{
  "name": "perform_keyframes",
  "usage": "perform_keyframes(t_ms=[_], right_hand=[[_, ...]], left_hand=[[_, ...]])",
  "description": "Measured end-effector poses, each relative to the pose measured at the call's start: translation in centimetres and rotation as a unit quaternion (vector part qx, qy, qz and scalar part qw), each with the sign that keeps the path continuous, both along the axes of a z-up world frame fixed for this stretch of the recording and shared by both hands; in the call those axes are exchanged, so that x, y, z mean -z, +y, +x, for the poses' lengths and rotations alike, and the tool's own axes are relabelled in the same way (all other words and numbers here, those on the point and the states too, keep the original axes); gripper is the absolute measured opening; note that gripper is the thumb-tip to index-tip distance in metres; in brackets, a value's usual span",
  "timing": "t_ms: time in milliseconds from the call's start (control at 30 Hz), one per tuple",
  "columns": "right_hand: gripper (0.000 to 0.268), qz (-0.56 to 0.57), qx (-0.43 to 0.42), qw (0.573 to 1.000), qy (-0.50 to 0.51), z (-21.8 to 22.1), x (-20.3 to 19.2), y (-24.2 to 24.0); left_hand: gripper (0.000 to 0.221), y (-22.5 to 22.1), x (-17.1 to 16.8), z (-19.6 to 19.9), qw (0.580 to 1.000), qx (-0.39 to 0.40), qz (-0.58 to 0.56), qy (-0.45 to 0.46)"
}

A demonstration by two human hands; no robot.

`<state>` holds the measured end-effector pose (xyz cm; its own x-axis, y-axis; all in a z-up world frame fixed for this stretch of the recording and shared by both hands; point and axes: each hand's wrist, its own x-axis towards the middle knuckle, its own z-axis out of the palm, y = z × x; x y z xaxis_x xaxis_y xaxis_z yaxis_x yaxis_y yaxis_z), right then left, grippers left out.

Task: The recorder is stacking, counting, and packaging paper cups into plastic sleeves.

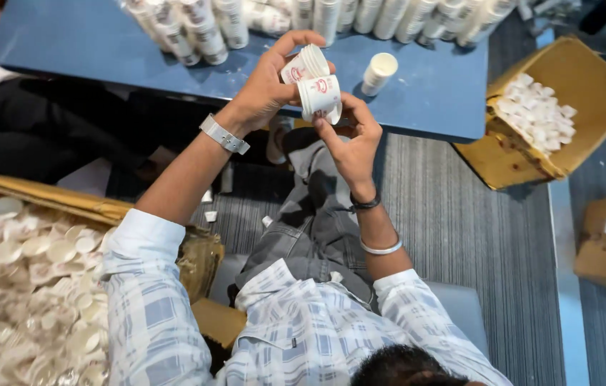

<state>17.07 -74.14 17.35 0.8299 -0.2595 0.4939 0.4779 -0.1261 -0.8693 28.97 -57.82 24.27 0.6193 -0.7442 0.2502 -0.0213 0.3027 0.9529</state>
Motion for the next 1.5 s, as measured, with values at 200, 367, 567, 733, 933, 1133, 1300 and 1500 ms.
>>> perform_keyframes(t_ms=[200, 367, 567, 733, 933, 1133, 1300, 1500], right_hand=[[0.040, 0.097, -0.003, 0.995, 0.005, 0.6, 1.1, -4.0], [0.040, 0.104, 0.035, 0.994, -0.012, 1.3, 2.9, -6.2], [0.045, 0.226, -0.007, 0.973, 0.037, -0.7, -2.8, -6.0], [0.038, 0.204, -0.015, 0.978, 0.042, 0.5, 0.9, -9.2], [0.021, -0.027, 0.121, 0.992, -0.025, 3.8, -0.3, -11.2], [0.015, -0.248, 0.196, 0.948, -0.038, 6.3, -1.6, -10.9], [0.019, -0.315, 0.194, 0.929, -0.019, 6.1, -1.2, -11.0], [0.024, -0.359, 0.208, 0.910, -0.019, 5.4, -1.9, -11.3]], left_hand=[[0.061, -4.6, 1.9, 2.4, 1.000, 0.012, 0.013, 0.010], [0.061, -5.6, 2.6, 4.6, 0.999, 0.001, 0.003, 0.038], [0.065, -5.4, 8.7, 11.6, 0.982, -0.117, -0.099, 0.110], [0.068, -8.0, 15.1, 12.7, 0.951, -0.174, -0.165, 0.196], [0.065, -8.5, 16.8, 10.5, 0.929, -0.140, -0.237, 0.247], [0.068, -7.7, 16.1, 9.6, 0.922, -0.133, -0.253, 0.261], [0.066, -7.8, 15.9, 9.8, 0.933, -0.115, -0.241, 0.241], [0.067, -7.6, 14.6, 9.0, 0.933, -0.110, -0.227, 0.258]])
